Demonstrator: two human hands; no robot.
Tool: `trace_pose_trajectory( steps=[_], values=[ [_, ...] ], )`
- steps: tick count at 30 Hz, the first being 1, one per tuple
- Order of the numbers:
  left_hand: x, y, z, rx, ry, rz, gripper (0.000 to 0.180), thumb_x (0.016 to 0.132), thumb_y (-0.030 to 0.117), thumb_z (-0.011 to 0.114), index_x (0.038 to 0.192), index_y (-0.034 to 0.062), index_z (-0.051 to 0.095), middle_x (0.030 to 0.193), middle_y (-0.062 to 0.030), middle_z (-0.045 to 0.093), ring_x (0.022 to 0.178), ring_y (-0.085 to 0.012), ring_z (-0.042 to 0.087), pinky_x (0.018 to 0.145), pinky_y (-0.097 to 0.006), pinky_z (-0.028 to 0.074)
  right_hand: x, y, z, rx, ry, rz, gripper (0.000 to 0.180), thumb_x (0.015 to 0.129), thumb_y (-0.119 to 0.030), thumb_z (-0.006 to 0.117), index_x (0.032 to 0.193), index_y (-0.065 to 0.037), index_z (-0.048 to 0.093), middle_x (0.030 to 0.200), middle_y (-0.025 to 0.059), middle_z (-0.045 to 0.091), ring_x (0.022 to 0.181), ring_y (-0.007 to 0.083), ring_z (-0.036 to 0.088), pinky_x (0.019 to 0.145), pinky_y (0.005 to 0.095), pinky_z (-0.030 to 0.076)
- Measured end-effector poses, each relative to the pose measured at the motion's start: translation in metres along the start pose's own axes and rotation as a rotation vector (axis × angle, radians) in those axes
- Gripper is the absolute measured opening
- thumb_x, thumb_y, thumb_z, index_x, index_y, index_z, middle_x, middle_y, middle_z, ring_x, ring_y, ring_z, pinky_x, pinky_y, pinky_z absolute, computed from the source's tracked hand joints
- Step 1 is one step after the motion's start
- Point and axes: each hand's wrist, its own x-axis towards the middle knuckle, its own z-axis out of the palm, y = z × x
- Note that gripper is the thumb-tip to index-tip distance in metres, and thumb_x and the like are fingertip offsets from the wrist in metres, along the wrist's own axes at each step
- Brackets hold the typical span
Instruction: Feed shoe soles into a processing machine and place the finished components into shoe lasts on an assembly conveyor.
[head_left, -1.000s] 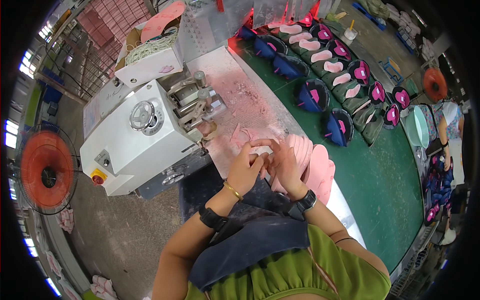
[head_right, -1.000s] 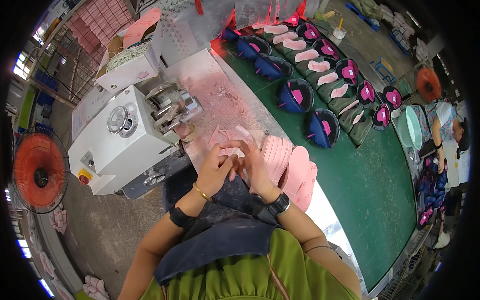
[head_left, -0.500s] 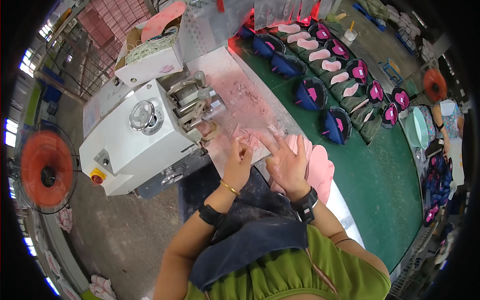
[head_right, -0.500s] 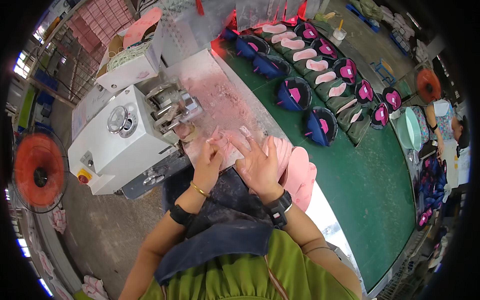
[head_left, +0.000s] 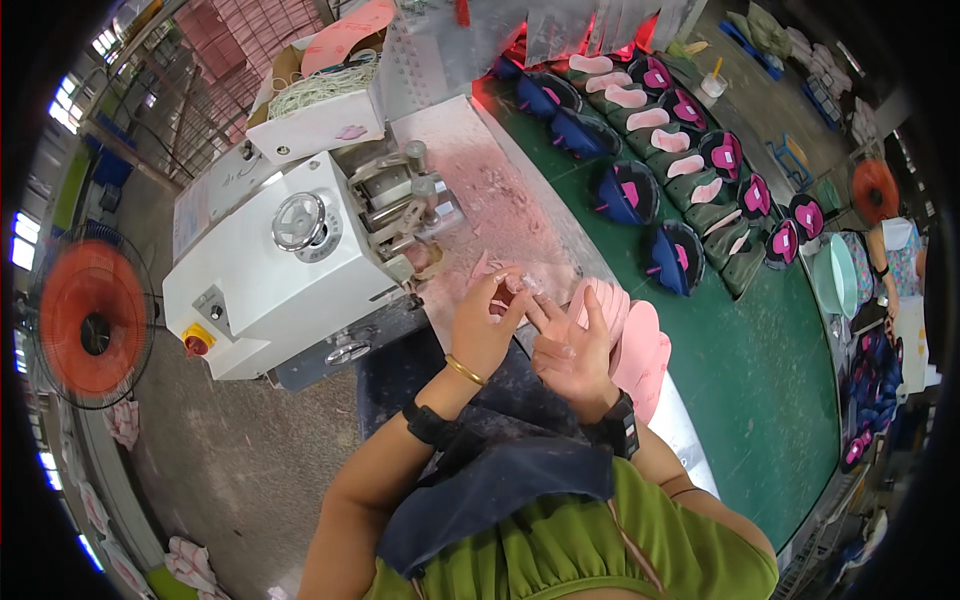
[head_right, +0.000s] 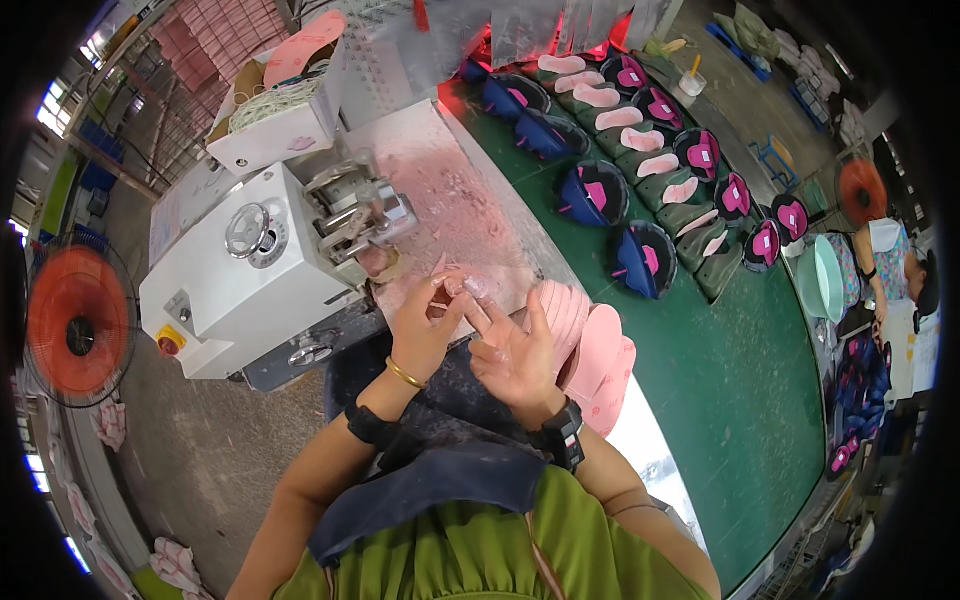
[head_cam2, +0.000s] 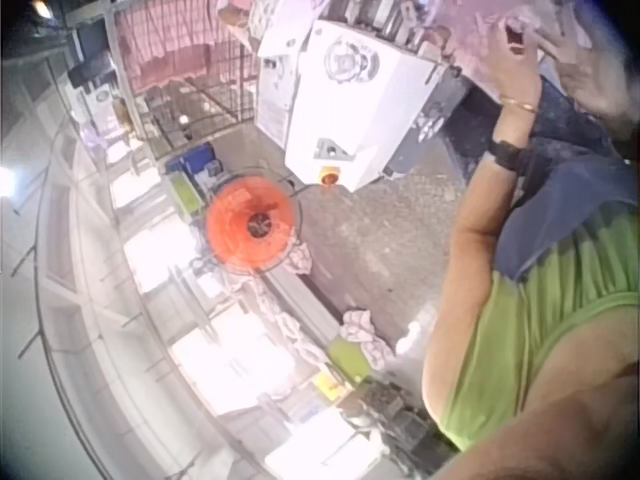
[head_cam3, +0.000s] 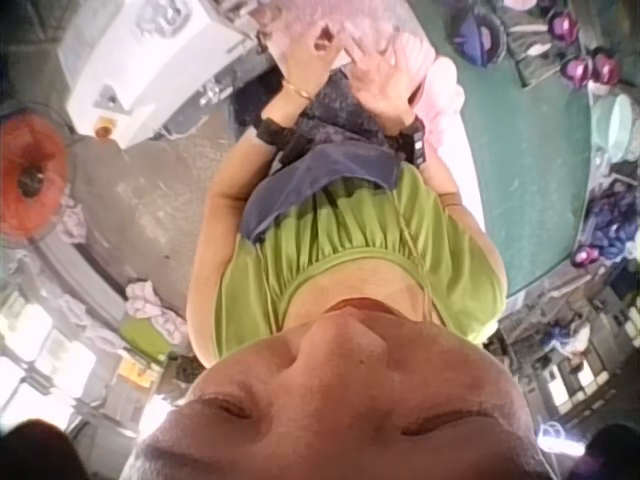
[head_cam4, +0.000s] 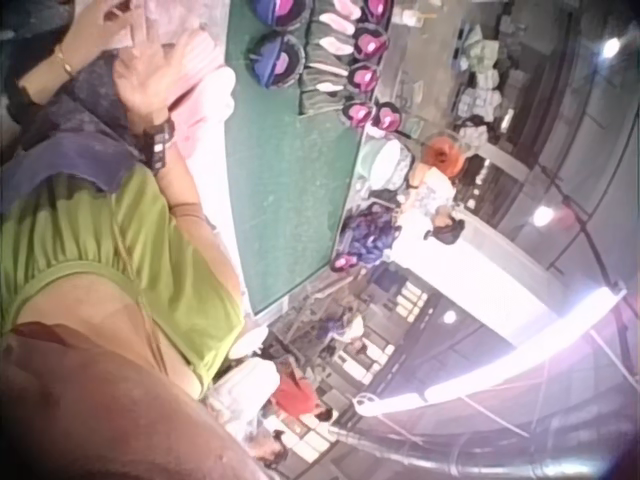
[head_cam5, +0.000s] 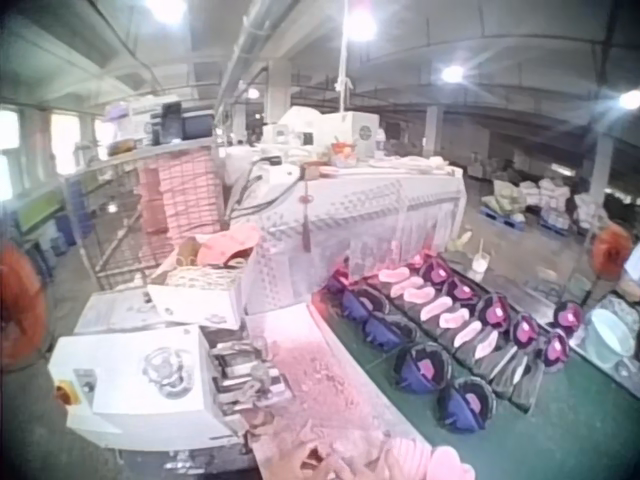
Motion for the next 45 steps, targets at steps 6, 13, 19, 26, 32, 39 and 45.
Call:
trace_pose_trajectory(
  steps=[6,13,19,26,32,39,45],
  values=[
    [-0.001,-0.007,0.003,-0.126,0.166,-0.172,0.027,0.100,0.023,0.051,0.094,-0.0024,0.059,0.078,-0.0058,0.065,0.071,-0.0125,0.061,0.064,-0.025,0.048,0.007,0.032,0.015,-0.399,0.076,-0.133,0.074,0.096,-0.064,0.031,0.150,-0.015,0.020,0.152,0.0100,0.035,0.057,0.0168,0.052,0.046,0.0252,0.039],
    [0.012,-0.010,-0.011,-0.522,0.031,-0.504,0.044,0.103,0.036,0.043,0.074,0.0041,0.055,0.066,-0.0111,0.063,0.062,-0.0179,0.062,0.059,-0.028,0.049,0.003,0.042,0.016,-1.038,0.156,-0.161,0.082,0.093,-0.071,0.018,0.154,-0.018,0.007,0.154,0.0223,0.027,0.053,0.0231,0.054,0.041,0.0263,0.037],
    [0.014,-0.016,-0.026,-0.678,0.192,-0.631,0.050,0.100,0.049,0.045,0.068,0.0105,0.051,0.064,-0.0098,0.060,0.060,-0.0154,0.059,0.057,-0.024,0.044,0.001,0.034,0.021,-0.515,-0.015,-0.103,0.080,0.094,-0.069,0.022,0.153,-0.015,0.012,0.151,0.0263,0.030,0.056,0.0198,0.056,0.044,0.0241,0.041],
    [0.011,-0.027,-0.038,-0.549,0.146,-0.515,0.052,0.101,0.047,0.042,0.062,0.0136,0.041,0.061,-0.0023,0.055,0.051,-0.0080,0.046,0.047,-0.022,0.033,-0.006,0.035,0.015,-0.156,0.122,-0.018,0.075,0.095,-0.067,0.029,0.147,-0.013,0.026,0.151,0.0239,0.033,0.054,0.0162,0.047,0.047,0.0256,0.040],
    [-0.004,-0.027,-0.038,-0.508,0.078,-0.579,0.032,0.101,0.032,0.049,0.081,0.0072,0.055,0.072,-0.0014,0.058,0.058,-0.0062,0.051,0.050,-0.018,0.039,-0.003,0.020,0.011,-0.066,0.067,-0.082,0.071,0.095,-0.065,0.031,0.144,-0.013,0.034,0.152,0.0139,0.037,0.056,0.0144,0.044,0.048,0.0255,0.037],
    [-0.026,-0.003,-0.011,-0.381,-0.033,-0.345,0.036,0.099,0.020,0.053,0.127,-0.0034,0.056,0.110,-0.0118,0.069,0.095,-0.0186,0.068,0.075,-0.025,0.054,0.003,0.017,0.018,-0.040,0.072,-0.098,0.068,0.096,-0.063,0.033,0.141,-0.013,0.039,0.154,0.0093,0.033,0.059,0.0144,0.044,0.049,0.0257,0.036],
    [-0.025,0.000,-0.009,-0.028,-0.037,-0.194,0.030,0.097,0.022,0.057,0.112,-0.0033,0.063,0.089,-0.0146,0.070,0.077,-0.0175,0.068,0.069,-0.028,0.052,0.005,0.023,0.019,-0.020,0.071,-0.106,0.066,0.097,-0.061,0.033,0.141,-0.012,0.036,0.155,0.0030,0.034,0.060,0.0157,0.045,0.050,0.0266,0.037]
  ],
)
